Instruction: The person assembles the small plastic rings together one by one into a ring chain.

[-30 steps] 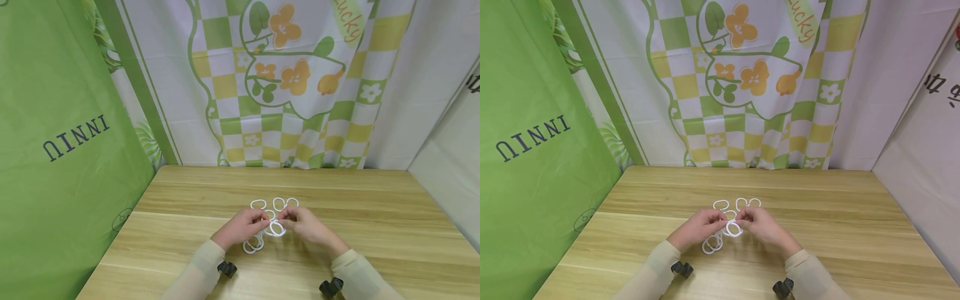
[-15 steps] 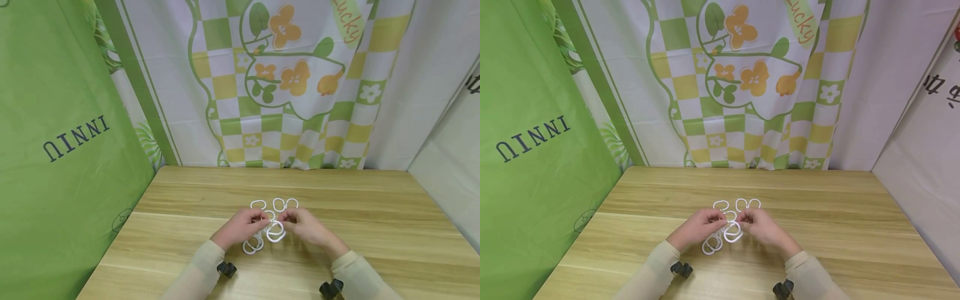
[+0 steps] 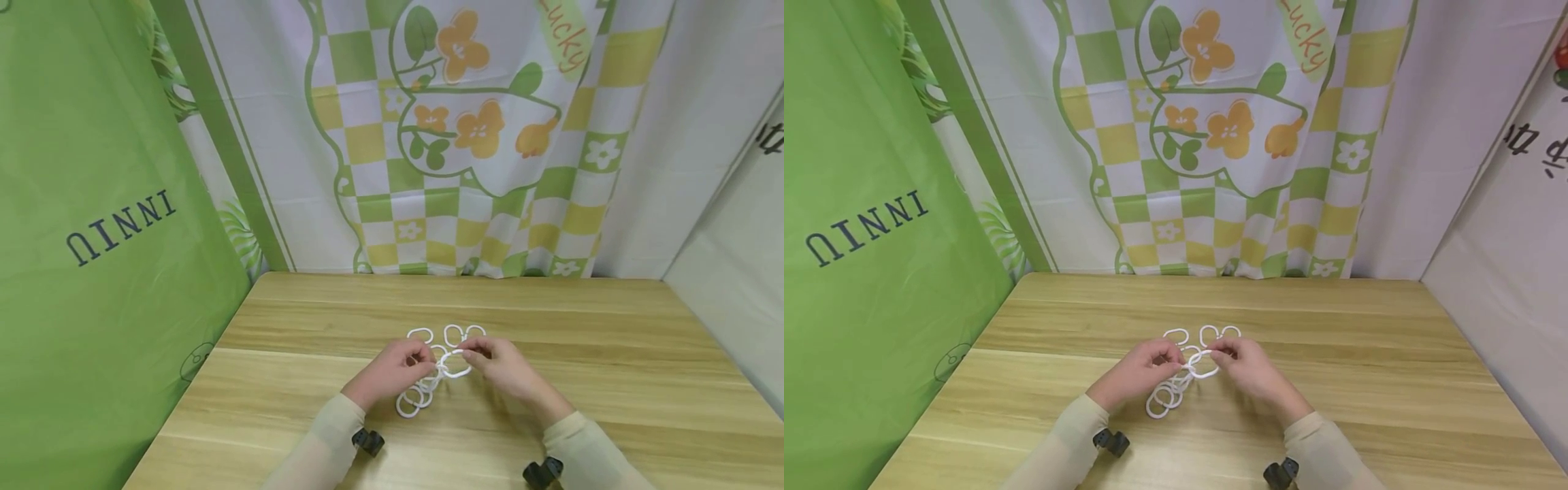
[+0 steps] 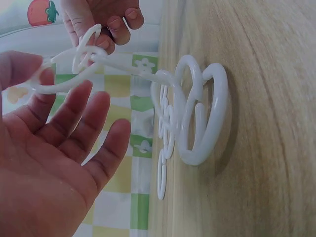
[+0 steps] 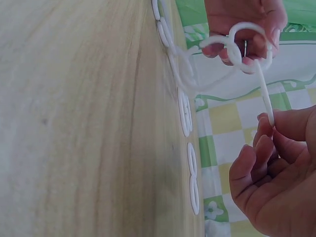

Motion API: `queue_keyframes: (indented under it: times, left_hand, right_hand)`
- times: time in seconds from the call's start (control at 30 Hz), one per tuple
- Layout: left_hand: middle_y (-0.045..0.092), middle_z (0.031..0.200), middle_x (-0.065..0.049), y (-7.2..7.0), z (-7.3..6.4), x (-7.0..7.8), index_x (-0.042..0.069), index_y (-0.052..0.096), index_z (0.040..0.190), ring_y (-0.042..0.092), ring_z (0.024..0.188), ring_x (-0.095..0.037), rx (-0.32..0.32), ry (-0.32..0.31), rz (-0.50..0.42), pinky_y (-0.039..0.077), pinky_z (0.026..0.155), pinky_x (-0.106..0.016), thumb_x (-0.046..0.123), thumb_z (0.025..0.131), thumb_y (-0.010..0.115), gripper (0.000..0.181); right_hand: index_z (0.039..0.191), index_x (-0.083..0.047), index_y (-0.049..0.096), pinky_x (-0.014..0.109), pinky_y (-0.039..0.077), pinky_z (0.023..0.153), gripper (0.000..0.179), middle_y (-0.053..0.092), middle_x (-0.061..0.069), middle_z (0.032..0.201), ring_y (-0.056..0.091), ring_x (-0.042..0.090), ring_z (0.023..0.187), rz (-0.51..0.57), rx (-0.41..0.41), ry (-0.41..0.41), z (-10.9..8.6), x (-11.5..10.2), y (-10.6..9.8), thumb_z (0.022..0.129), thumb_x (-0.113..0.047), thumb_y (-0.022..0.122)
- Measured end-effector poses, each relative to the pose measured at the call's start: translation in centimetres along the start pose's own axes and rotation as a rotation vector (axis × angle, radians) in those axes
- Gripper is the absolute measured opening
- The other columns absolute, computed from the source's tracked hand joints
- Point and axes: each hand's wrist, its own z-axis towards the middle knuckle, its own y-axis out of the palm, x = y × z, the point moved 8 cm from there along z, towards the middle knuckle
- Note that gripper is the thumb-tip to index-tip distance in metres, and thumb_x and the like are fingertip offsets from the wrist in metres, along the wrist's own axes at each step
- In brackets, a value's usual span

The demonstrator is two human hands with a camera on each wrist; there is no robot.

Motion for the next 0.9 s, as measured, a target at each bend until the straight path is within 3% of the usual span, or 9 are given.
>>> queue_keyframes:
  times: [0.23,0.33,0.47,0.7,0.9]
  left_hand:
    - [0.069,0.111,-0.006,0.6,-0.2,0.0,0.007,0.051,0.074,0.062,0.104,-0.015,-0.069,-0.016,-0.154,0.049,0.088,-0.029,0.009,0.091,0.052,0.018]
    - [0.069,0.114,-0.008,0.9,-0.4,0.3,0.005,0.047,0.072,0.062,0.108,-0.015,-0.118,-0.006,-0.23,0.049,0.092,-0.033,0.007,0.091,0.05,0.019]
    - [0.07,0.108,-0.01,0.9,-0.5,0.7,0.006,0.038,0.067,0.064,0.104,-0.017,-0.135,0.02,-0.288,0.05,0.091,-0.037,0.01,0.091,0.05,0.027]
    - [0.062,0.082,-0.003,0.6,-0.4,0.3,0.008,0.04,0.067,0.057,0.075,-0.009,-0.074,0.001,-0.326,0.047,0.067,-0.025,0.02,0.092,0.067,0.039]
    - [0.064,0.087,0.001,0.3,-0.1,-0.6,0.008,0.058,0.096,0.06,0.078,-0.011,0.002,-0.084,-0.307,0.048,0.068,-0.025,0.019,0.091,0.07,0.017]
  right_hand:
    - [0.111,0.002,0.066,0.028,0.048,0.064,0.021,0.064,0.01,0.093,0.054,0.019,0.079,0.047,-0.02,0.015,-0.2,-0.1,0.3,0.097,-0.014,0.061]
    - [0.109,0.001,0.066,0.028,0.049,0.062,0.02,0.062,0.014,0.092,0.054,0.02,0.076,0.059,-0.04,0.024,-0.3,-0.1,0.6,0.097,-0.014,0.061]
    - [0.106,-0.002,0.066,0.027,0.049,0.061,0.018,0.062,0.012,0.089,0.054,0.018,0.074,0.061,-0.058,-0.001,-0.4,-0.4,0.9,0.097,-0.016,0.061]
    - [0.104,-0.004,0.066,0.027,0.048,0.058,0.017,0.06,0.013,0.083,0.053,0.015,0.069,0.053,-0.084,-0.046,-0.6,-0.8,1.4,0.098,-0.019,0.061]
    - [0.103,-0.003,0.064,0.026,0.047,0.057,0.016,0.059,0.014,0.084,0.052,0.014,0.068,0.073,-0.089,-0.055,-0.6,-0.8,1.4,0.098,-0.017,0.061]
